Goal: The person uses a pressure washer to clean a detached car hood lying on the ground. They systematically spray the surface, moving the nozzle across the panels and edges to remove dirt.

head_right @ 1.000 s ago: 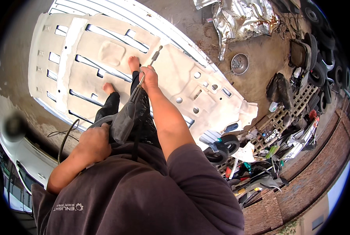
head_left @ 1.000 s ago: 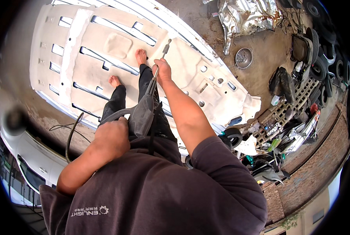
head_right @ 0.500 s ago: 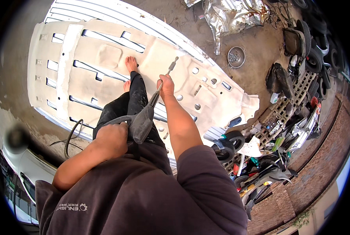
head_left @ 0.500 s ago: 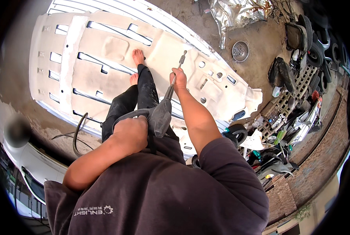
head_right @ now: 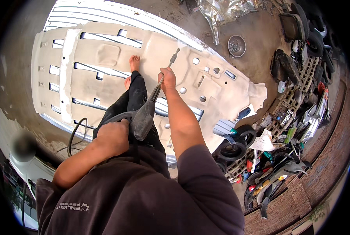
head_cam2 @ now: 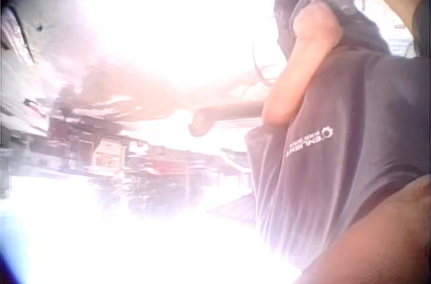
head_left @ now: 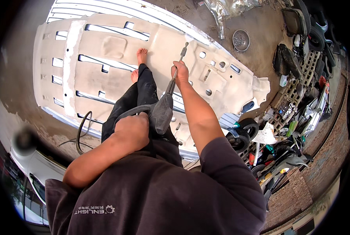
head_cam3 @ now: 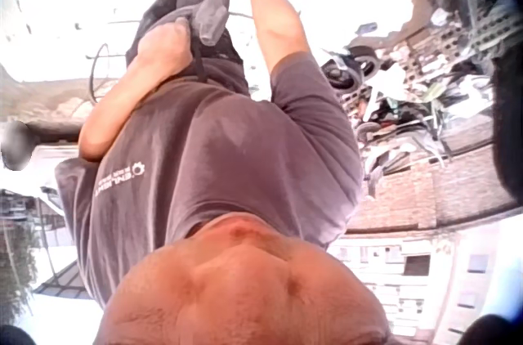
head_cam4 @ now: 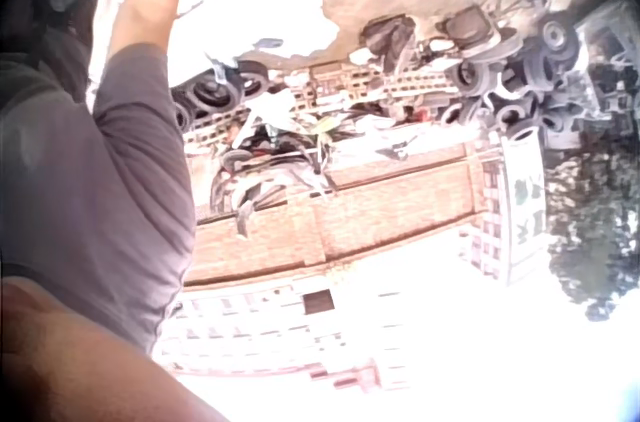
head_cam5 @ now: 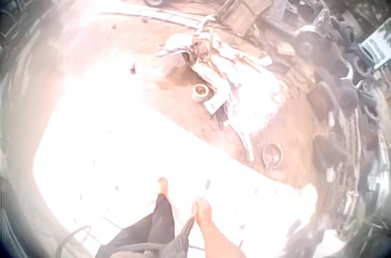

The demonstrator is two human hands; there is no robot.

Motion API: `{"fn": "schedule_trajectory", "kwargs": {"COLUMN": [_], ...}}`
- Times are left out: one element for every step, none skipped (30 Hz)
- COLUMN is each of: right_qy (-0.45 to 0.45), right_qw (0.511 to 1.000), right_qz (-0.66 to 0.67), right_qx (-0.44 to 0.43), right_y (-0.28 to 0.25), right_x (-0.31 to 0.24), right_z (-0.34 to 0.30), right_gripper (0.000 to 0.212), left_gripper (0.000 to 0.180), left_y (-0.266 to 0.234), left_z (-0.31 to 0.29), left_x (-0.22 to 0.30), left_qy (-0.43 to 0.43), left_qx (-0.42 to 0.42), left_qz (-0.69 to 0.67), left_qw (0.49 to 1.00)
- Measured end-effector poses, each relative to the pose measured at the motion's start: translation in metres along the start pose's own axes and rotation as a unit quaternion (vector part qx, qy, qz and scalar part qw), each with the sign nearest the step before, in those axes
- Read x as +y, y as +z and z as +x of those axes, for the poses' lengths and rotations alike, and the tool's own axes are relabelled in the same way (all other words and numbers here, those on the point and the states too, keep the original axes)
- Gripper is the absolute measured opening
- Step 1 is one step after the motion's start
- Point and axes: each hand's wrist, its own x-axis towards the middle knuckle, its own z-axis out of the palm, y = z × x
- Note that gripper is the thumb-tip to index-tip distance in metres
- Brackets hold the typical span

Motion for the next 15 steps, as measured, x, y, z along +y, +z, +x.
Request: {"fn": "schedule_trajectory", "kwargs": {"right_qy": [-0.002,-0.003,0.002,-0.002,-0.121,-0.173,-0.226,-0.217,-0.182,-0.148,-0.082,-0.015,-0.014,-0.02,-0.025], "right_qw": [1.0,1.0,0.999,0.998,0.99,0.977,0.958,0.962,0.975,0.985,0.996,0.998,0.998,0.997,0.996], "right_qz": [0.006,0.011,0.031,0.061,-0.062,-0.12,-0.175,-0.165,-0.124,-0.085,-0.015,0.052,0.034,0.041,0.046], "right_qx": [0.007,0.012,-0.008,-0.007,-0.024,-0.029,-0.026,-0.015,-0.004,0.01,0.019,0.032,0.049,0.059,0.069], "right_y": [-0.004,-0.002,-0.004,-0.009,-0.037,-0.06,-0.082,-0.093,-0.105,-0.114,-0.109,-0.106,-0.112,-0.121,-0.129], "right_x": [0.003,0.004,0.005,0.011,0.036,0.054,0.07,0.065,0.057,0.043,0.011,-0.021,-0.042,-0.054,-0.065], "right_z": [0.002,0.003,0.001,0.005,0.032,0.047,0.061,0.058,0.056,0.049,0.02,-0.007,-0.021,-0.029,-0.036], "right_gripper": [0.014,0.014,0.015,0.015,0.015,0.015,0.016,0.016,0.016,0.016,0.016,0.016,0.02,0.019,0.018], "left_gripper": [0.031,0.031,0.032,0.032,0.033,0.033,0.033,0.032,0.032,0.032,0.031,0.031,0.031,0.031,0.031], "left_y": [0.008,0.013,0.016,0.02,0.024,0.026,0.025,0.025,0.024,0.025,0.027,0.029,0.028,0.027,0.029], "left_z": [0.0,-0.001,-0.002,-0.003,-0.004,-0.004,-0.004,-0.002,0.0,0.004,0.007,0.009,0.012,0.015,0.018], "left_x": [0.003,0.008,0.012,0.016,0.02,0.027,0.033,0.041,0.049,0.06,0.071,0.082,0.093,0.102,0.111], "left_qy": [0.002,-0.005,-0.012,-0.02,-0.005,0.002,0.012,0.018,0.025,0.033,0.035,0.039,0.046,0.052,0.058], "left_qx": [0.005,0.009,0.012,0.016,0.029,0.026,0.023,0.021,0.016,0.012,0.006,0.003,-0.002,-0.006,-0.001], "left_qz": [0.0,0.003,0.005,0.009,0.025,0.028,0.031,0.029,0.03,0.027,0.021,0.014,0.012,0.011,0.008], "left_qw": [1.0,1.0,1.0,1.0,0.999,0.999,0.999,0.999,0.999,0.999,0.999,0.999,0.999,0.999,0.998]}}
